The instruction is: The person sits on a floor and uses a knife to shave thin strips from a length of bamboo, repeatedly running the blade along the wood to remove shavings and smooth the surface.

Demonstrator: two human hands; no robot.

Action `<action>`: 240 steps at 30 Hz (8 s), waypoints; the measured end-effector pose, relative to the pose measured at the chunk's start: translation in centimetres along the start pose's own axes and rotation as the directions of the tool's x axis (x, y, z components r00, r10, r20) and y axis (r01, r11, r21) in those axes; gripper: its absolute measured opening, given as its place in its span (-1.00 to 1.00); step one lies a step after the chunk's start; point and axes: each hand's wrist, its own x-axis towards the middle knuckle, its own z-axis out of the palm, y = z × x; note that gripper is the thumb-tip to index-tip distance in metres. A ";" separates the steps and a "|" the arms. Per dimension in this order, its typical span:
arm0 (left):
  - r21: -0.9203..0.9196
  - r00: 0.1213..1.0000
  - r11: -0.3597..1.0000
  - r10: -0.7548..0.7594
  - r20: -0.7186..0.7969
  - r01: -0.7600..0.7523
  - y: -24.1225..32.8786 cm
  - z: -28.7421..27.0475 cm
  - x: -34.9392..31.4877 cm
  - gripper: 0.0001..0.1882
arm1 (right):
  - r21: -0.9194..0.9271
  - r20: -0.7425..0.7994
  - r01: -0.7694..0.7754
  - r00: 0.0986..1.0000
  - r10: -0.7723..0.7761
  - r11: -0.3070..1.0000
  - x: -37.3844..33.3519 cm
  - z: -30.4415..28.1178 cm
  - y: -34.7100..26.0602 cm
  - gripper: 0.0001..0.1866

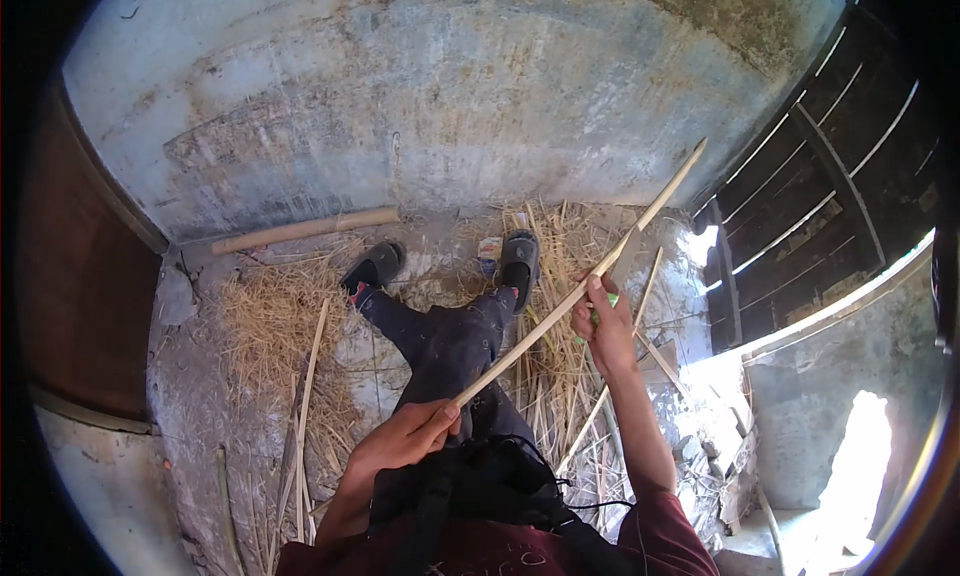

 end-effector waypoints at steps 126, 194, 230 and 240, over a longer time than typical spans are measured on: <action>0.166 0.934 0.968 0.228 -0.276 -0.188 6.2 3.5 0.1 -0.56 | -0.682 0.535 0.717 0.621 -0.573 0.140 -10.1 3.0 -3.2 -0.80; 0.192 0.906 0.972 0.200 -0.373 -0.135 4.3 3.5 -1.0 -0.52 | -0.694 0.452 0.665 0.701 -0.552 0.276 -8.2 2.2 -1.9 -0.85; 0.458 0.851 0.877 0.345 -0.395 -0.144 5.0 5.2 -0.5 -0.63 | -0.662 0.480 0.713 0.641 -0.599 0.231 -7.0 2.2 -3.3 -0.74; 0.487 0.866 0.869 0.305 -0.397 -0.084 5.2 4.6 -0.9 -0.66 | -0.677 0.515 0.725 0.594 -0.618 0.132 -6.5 2.4 -3.1 -0.73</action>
